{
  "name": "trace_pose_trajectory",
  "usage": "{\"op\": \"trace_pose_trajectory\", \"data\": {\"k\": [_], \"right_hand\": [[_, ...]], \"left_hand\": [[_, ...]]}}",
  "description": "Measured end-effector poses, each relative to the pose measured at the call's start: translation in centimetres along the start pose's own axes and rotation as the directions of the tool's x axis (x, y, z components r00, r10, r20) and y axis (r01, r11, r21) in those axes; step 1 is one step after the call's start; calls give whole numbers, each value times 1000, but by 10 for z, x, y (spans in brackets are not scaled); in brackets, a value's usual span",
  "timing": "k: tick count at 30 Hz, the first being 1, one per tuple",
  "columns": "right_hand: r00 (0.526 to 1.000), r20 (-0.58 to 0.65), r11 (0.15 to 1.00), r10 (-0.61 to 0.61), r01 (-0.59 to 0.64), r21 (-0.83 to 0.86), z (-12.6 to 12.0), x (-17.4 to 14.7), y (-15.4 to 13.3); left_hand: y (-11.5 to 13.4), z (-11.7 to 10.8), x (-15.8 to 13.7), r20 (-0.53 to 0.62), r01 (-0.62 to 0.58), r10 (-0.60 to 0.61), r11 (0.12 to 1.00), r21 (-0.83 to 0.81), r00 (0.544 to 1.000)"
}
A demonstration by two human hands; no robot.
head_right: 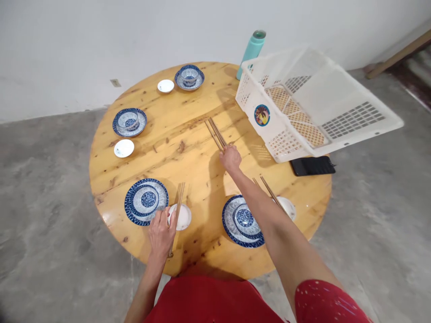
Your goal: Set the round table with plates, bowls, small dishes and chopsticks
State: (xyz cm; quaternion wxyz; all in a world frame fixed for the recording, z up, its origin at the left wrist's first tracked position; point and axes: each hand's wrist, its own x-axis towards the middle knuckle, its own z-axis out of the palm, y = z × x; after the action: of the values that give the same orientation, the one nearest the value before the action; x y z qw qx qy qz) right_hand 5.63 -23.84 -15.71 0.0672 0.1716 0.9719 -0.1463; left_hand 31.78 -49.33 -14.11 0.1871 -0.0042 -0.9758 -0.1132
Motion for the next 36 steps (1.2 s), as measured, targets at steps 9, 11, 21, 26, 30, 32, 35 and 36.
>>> {"op": "trace_pose_trajectory", "data": {"k": [9,11,21,26,30,32,35,36], "right_hand": [[997,53,988,-52,59,-146,8,14,-5],[996,64,986,-60,69,-153,6,15,-5],[983,181,983,-42,73,-167,1,-1,-11],[962,245,950,-120,184,-254,5,-32,-11],[953,274,931,-131,213,-297,10,-49,-14],[955,269,930,-125,207,-303,10,-54,-16],[959,263,936,-107,187,-299,9,-60,-16],[960,260,937,-104,182,-298,9,-61,-16]], "left_hand": [[24,6,16,-3,-36,36,994,-100,999],[30,9,19,3,-44,45,991,-128,999],[44,16,19,46,-56,65,984,-171,997],[53,21,26,187,55,-11,971,-232,982],[63,24,49,351,161,-44,936,-313,935],[66,22,57,379,170,-23,917,-359,925],[64,16,56,379,167,4,893,-417,925],[61,13,52,379,173,2,888,-426,925]]}}
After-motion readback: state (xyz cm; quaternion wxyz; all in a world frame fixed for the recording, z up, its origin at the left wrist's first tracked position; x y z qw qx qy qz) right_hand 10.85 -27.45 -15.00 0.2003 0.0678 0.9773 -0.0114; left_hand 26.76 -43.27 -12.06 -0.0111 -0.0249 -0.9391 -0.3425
